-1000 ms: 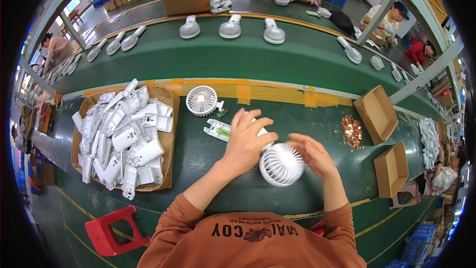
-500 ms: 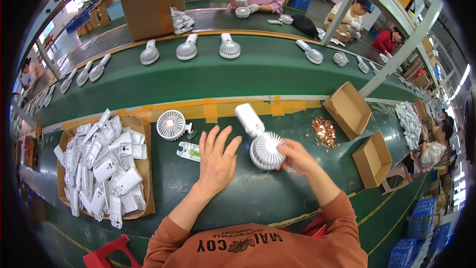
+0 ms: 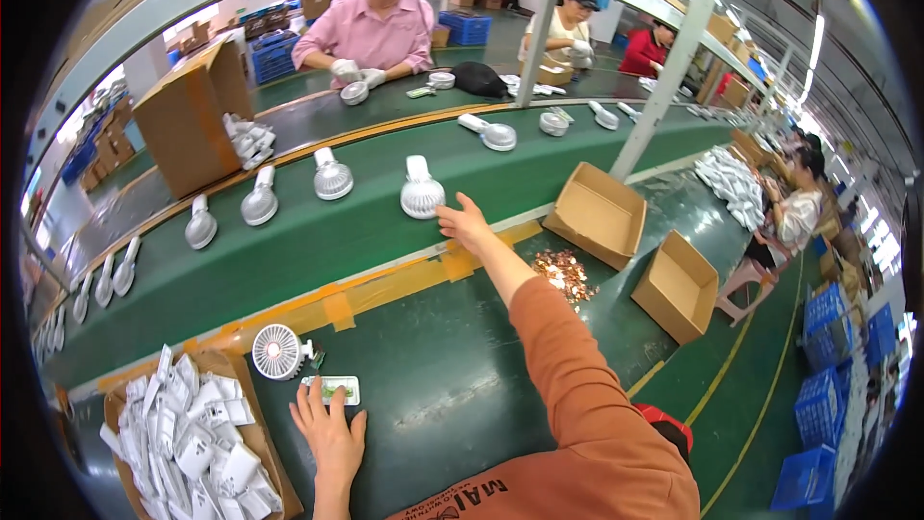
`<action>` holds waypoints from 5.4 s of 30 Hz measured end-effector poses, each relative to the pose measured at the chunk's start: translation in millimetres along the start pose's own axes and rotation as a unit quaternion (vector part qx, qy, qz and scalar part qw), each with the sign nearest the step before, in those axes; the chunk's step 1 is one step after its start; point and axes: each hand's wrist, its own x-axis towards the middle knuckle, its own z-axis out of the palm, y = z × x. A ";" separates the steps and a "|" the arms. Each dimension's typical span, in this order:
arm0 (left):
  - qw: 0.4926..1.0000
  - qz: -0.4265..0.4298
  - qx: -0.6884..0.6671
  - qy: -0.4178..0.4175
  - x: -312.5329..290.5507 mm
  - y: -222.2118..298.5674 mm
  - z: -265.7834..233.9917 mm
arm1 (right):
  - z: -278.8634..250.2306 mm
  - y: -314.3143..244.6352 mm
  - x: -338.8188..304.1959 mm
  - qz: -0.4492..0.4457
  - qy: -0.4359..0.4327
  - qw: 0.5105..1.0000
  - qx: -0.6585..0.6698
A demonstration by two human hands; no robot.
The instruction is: The person assembles components of handheld electric fans by hand, combining internal components and plastic casings, then applying stickers to the finished fans on a factory production line.
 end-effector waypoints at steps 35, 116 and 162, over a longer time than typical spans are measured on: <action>0.915 0.322 -0.140 -0.201 198.2 228.8 181.8 | -193.4 -9.2 -129.6 -0.259 -0.049 0.721 -0.641; 0.945 0.021 0.323 -0.039 17.7 -195.6 -97.4 | 55.7 -2.3 -267.0 -0.437 -0.227 0.756 -0.431; 0.371 -0.340 -0.830 -0.242 -38.1 12.7 -9.9 | 44.1 23.6 -268.2 -0.332 -0.287 0.662 -0.607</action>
